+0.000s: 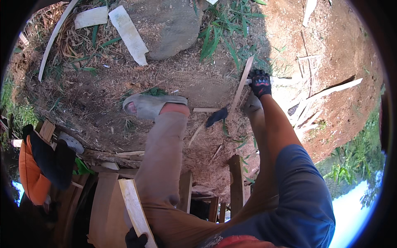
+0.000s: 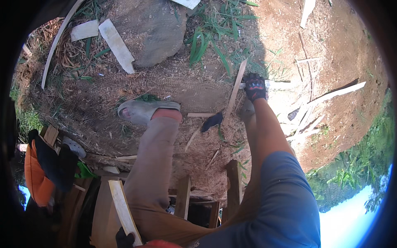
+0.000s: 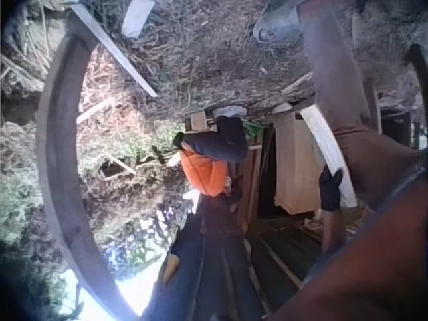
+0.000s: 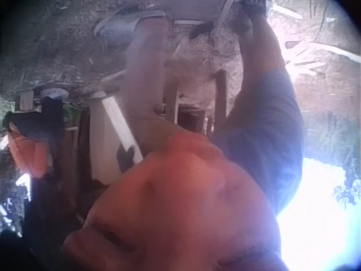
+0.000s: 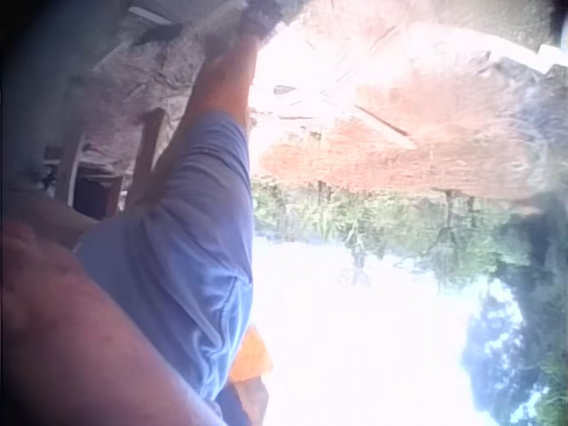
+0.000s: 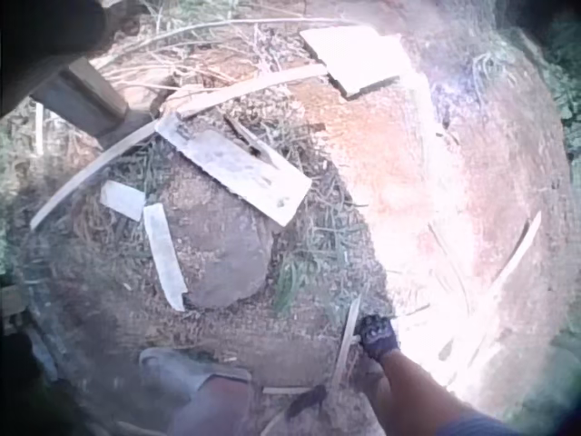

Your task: The person assembles a wooden structure by positioning wood pieces and hammering nails into them.

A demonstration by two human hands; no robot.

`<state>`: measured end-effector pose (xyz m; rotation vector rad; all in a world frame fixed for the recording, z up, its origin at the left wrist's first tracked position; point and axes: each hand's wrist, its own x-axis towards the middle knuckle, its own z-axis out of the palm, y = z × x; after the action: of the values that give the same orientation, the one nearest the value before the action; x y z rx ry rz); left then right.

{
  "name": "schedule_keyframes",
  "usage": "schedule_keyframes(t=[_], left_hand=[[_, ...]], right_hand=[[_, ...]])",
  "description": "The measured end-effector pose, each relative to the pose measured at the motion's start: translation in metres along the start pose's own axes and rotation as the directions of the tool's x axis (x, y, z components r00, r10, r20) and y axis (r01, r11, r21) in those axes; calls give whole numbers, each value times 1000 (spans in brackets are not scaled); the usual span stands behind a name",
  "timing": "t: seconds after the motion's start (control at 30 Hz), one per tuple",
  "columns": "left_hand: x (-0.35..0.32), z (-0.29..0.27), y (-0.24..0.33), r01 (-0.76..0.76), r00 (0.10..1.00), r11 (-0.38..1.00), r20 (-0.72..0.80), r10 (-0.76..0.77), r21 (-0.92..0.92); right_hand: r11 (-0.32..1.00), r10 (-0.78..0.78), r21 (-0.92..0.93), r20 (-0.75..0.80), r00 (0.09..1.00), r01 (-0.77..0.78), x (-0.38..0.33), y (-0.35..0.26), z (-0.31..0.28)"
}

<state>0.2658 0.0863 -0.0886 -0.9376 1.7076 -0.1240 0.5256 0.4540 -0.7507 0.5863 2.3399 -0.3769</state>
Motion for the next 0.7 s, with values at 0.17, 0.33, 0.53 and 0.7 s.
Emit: schedule_keyframes(t=[0.17,0.33,0.53,0.7], left_hand=[[-6,14,7,-17,1000,1000,-4,17,-24],[-14,26,11,-103,995,992,4,104,-71],[-35,47,29,-314,916,799,58,397,-513],[-56,73,29,-367,817,611,71,572,-701]], right_hand=[[937,-274,-167,201,941,308,20,8,-22],[994,-110,26,-14,994,111,15,47,-96],[830,306,540,-227,925,-142,-70,73,-268],[54,403,998,-7,915,-17,-165,112,-405]])
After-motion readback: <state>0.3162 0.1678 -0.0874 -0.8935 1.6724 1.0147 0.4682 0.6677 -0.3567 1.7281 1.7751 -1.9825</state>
